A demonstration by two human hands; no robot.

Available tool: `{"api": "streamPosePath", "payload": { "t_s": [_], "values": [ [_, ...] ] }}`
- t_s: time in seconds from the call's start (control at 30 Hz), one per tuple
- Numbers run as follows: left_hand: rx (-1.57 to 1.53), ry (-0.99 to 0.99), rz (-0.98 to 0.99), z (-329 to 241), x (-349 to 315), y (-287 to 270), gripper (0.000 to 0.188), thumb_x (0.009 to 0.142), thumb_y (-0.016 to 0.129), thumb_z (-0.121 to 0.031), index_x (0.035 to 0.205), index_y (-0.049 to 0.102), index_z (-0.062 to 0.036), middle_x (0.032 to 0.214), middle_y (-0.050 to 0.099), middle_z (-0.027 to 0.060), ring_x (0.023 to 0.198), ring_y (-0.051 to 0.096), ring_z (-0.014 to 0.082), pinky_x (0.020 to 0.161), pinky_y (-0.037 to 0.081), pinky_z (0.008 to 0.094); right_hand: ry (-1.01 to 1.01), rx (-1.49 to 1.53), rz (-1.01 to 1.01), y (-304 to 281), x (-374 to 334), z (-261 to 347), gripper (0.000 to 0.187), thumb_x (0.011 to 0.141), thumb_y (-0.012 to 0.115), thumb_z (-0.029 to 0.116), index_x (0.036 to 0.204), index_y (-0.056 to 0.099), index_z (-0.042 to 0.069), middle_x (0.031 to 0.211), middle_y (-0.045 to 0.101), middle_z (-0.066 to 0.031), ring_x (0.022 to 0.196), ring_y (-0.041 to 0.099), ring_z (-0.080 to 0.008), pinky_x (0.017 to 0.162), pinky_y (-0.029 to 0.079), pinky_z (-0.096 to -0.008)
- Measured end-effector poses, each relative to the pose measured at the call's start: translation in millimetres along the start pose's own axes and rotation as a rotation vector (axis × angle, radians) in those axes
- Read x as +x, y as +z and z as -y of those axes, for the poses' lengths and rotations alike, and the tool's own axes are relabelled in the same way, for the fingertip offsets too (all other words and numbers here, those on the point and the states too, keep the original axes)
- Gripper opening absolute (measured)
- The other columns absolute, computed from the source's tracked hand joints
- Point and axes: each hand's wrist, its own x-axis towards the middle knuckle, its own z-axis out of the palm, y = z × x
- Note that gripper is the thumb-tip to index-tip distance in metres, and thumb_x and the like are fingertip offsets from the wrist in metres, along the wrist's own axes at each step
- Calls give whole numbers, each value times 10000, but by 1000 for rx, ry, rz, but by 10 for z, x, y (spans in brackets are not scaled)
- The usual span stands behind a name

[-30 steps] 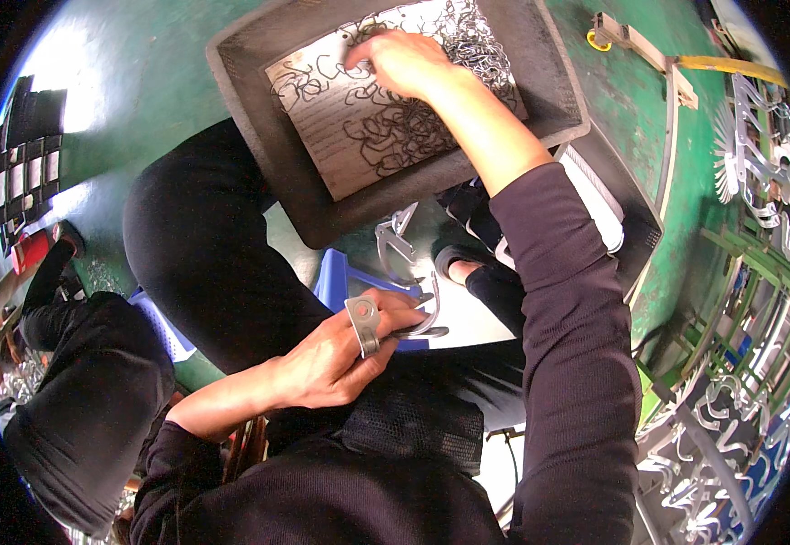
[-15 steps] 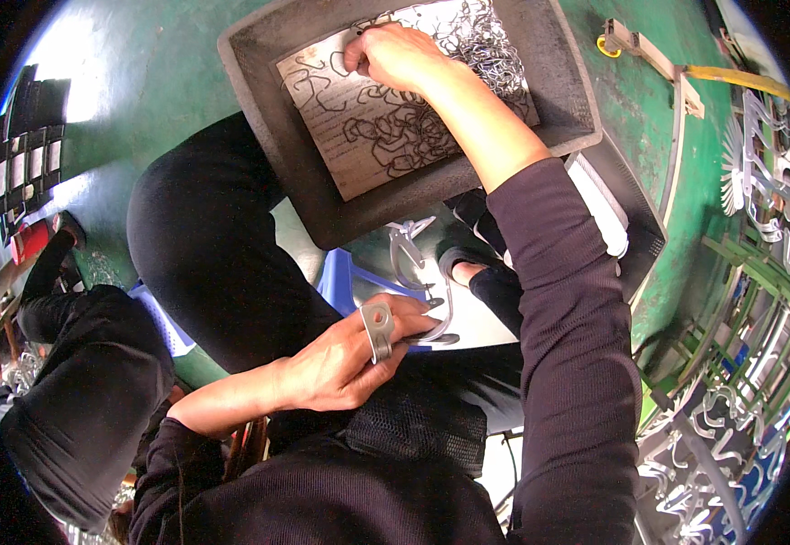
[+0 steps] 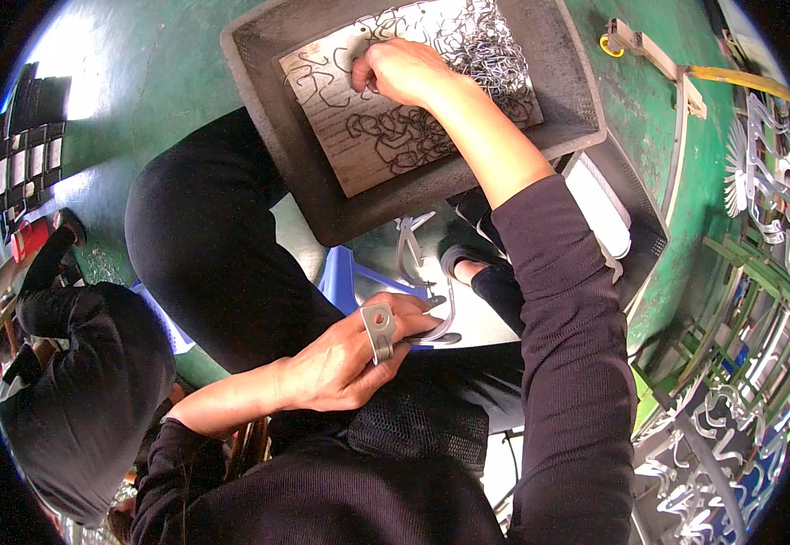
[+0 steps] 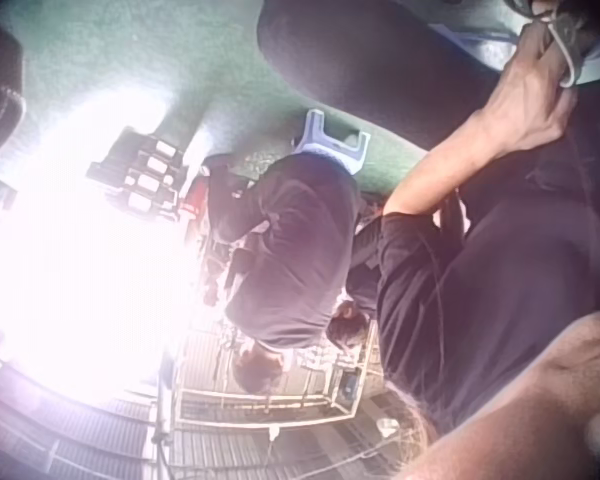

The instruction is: The person selects curved metal brackets from a bin, picks out small metal pins from a separate container, and inserts the pins into the brackets before hanging the assembled components onto a metal rack.

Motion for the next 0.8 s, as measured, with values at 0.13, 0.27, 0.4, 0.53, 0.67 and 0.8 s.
{"api": "streamPosePath", "payload": {
  "t_s": [0.13, 0.27, 0.4, 0.53, 0.67, 0.8],
  "values": [
    [44, 83, -38, 19, 4, 18, 422, 761, 497, 53, 1177, 435, 18, 1020, 431, 186, 925, 501, 335, 802, 423, 388, -28, 52, -105, 74, -3, 22, 301, 766, 520, 55, 987, 660, 202, 916, 652, -75, 883, 608, -240, 785, 479, -346],
    [34, 81, -41, 14, -13, 25, 426, 758, 500, 51, 1178, 436, 19, 1028, 429, 187, 930, 500, 340, 804, 424, 389, -78, 10, -54, 134, 31, 155, 304, 798, 556, 69, 1053, 637, 213, 945, 617, -105, 907, 580, -277, 789, 466, -356],
    [36, 91, -41, 22, -23, 29, 431, 754, 503, 50, 1178, 434, 18, 1034, 430, 188, 942, 500, 344, 810, 424, 392, -65, 13, -10, 134, 63, 142, 276, 776, 526, 57, 968, 667, 197, 919, 624, -84, 903, 587, -266, 785, 466, -362],
    [41, 90, -30, 16, -24, 21, 439, 749, 507, 50, 1180, 430, 17, 1038, 430, 191, 948, 501, 345, 813, 424, 395, 37, -15, -136, 32, 90, 70, 276, 759, 506, 61, 931, 675, 195, 931, 647, -68, 908, 598, -245, 807, 466, -353],
    [42, 83, -22, 15, -11, 11, 441, 746, 509, 50, 1179, 429, 17, 1037, 432, 191, 945, 502, 346, 813, 424, 397, 67, -36, -114, -1, 77, 41, 176, 783, 530, 84, 832, 683, 156, 929, 645, -65, 890, 595, -244, 806, 456, -341],
    [43, 63, -27, 8, 0, -21, 441, 744, 507, 55, 1176, 430, 17, 1037, 435, 186, 942, 504, 345, 812, 426, 395, 134, 1, -3, -149, 31, -29, 205, 725, 507, 52, 770, 684, 146, 900, 648, -66, 889, 596, -243, 798, 455, -339]
  ]
}}
